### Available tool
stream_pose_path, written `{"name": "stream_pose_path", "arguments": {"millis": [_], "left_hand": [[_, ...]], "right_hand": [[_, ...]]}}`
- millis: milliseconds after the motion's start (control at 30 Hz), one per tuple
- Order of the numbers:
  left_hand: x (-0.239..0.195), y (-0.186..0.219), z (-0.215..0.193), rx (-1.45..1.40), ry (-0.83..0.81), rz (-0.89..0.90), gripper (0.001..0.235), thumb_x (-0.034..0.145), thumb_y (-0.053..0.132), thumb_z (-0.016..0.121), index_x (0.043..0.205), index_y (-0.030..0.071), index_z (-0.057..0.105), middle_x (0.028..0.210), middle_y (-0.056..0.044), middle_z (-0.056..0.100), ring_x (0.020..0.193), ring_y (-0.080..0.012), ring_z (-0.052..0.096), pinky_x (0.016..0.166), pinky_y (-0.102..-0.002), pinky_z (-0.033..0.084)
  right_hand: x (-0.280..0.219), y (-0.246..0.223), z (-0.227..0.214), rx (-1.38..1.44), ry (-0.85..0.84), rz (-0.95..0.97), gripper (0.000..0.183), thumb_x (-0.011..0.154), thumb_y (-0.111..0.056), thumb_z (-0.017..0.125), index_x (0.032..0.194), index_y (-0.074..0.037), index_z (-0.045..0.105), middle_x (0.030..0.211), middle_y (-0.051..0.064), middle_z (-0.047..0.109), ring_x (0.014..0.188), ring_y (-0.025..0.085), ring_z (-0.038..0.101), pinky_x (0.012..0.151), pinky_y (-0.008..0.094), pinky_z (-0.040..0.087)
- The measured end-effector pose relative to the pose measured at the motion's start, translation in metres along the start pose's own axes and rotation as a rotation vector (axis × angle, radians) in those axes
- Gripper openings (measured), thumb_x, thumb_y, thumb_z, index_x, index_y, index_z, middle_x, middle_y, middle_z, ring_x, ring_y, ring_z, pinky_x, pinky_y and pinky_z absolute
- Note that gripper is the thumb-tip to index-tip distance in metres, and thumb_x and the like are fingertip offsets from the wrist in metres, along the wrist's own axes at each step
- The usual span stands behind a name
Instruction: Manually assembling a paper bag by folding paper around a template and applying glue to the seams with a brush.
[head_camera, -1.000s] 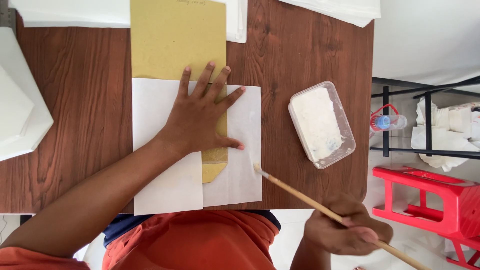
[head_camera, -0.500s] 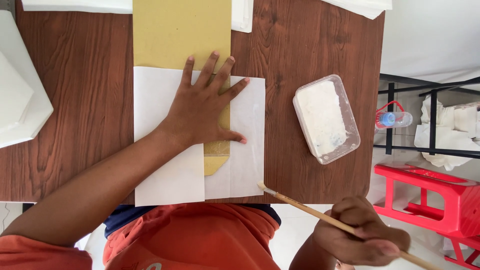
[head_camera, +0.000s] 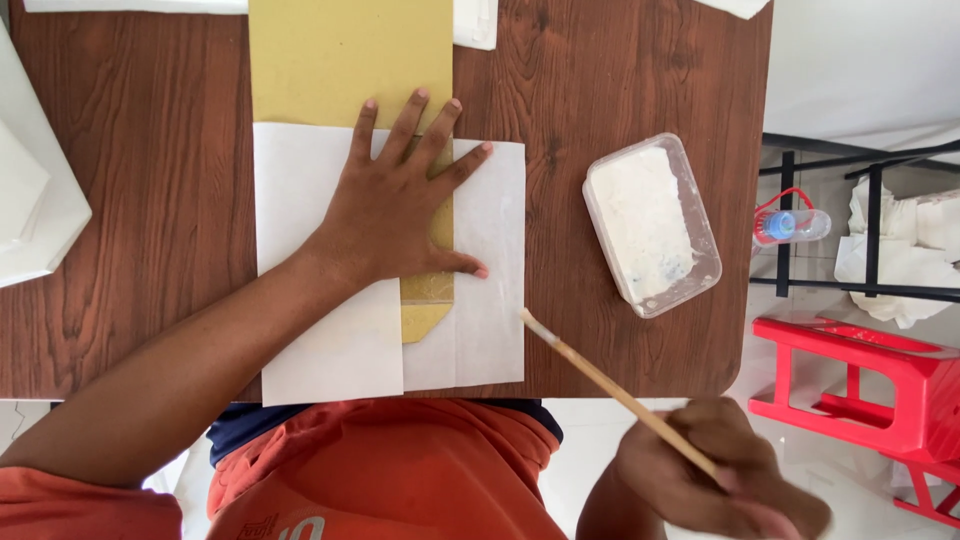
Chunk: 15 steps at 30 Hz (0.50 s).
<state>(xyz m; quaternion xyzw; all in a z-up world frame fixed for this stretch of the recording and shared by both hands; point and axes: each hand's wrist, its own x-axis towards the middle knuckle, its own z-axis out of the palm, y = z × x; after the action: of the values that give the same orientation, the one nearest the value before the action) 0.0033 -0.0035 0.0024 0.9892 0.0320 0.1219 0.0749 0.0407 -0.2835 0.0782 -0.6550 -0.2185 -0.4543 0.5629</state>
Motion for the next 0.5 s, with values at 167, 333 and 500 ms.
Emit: {"name": "stream_pose_path", "arguments": {"millis": [167, 333, 500], "left_hand": [[0.001, 0.000, -0.002, -0.018, 0.008, 0.008, 0.127, 0.068, 0.106, 0.041, 0.162, 0.022, 0.044, 0.169, -0.020, 0.032, 0.156, -0.0447, 0.020, 0.121, -0.069, 0.008], [0.001, 0.000, -0.002, -0.009, 0.028, 0.020, 0.127, 0.068, 0.106, 0.040, 0.162, 0.021, 0.045, 0.168, -0.021, 0.034, 0.155, -0.0452, 0.022, 0.120, -0.069, 0.009], [-0.001, 0.000, -0.003, -0.020, -0.004, 0.017, 0.126, 0.068, 0.106, 0.037, 0.163, 0.022, 0.041, 0.170, -0.021, 0.029, 0.156, -0.0449, 0.018, 0.120, -0.070, 0.008]], "right_hand": [[-0.003, 0.006, -0.007, 0.120, -0.235, 0.032, 0.048, 0.115, -0.042, 0.031, 0.081, -0.009, 0.022, 0.045, 0.007, 0.019, 0.032, 0.015, 0.021, 0.035, 0.034, 0.017], [0.008, 0.001, -0.008, 0.128, -0.137, 0.077, 0.043, 0.113, -0.043, 0.030, 0.088, -0.010, 0.022, 0.055, 0.004, 0.013, 0.036, 0.015, 0.017, 0.035, 0.033, 0.025], [-0.013, 0.019, 0.009, 0.126, 0.019, 0.005, 0.040, 0.112, -0.040, 0.034, 0.089, -0.008, 0.029, 0.060, 0.016, 0.047, 0.038, 0.022, 0.038, 0.037, 0.033, 0.028]]}}
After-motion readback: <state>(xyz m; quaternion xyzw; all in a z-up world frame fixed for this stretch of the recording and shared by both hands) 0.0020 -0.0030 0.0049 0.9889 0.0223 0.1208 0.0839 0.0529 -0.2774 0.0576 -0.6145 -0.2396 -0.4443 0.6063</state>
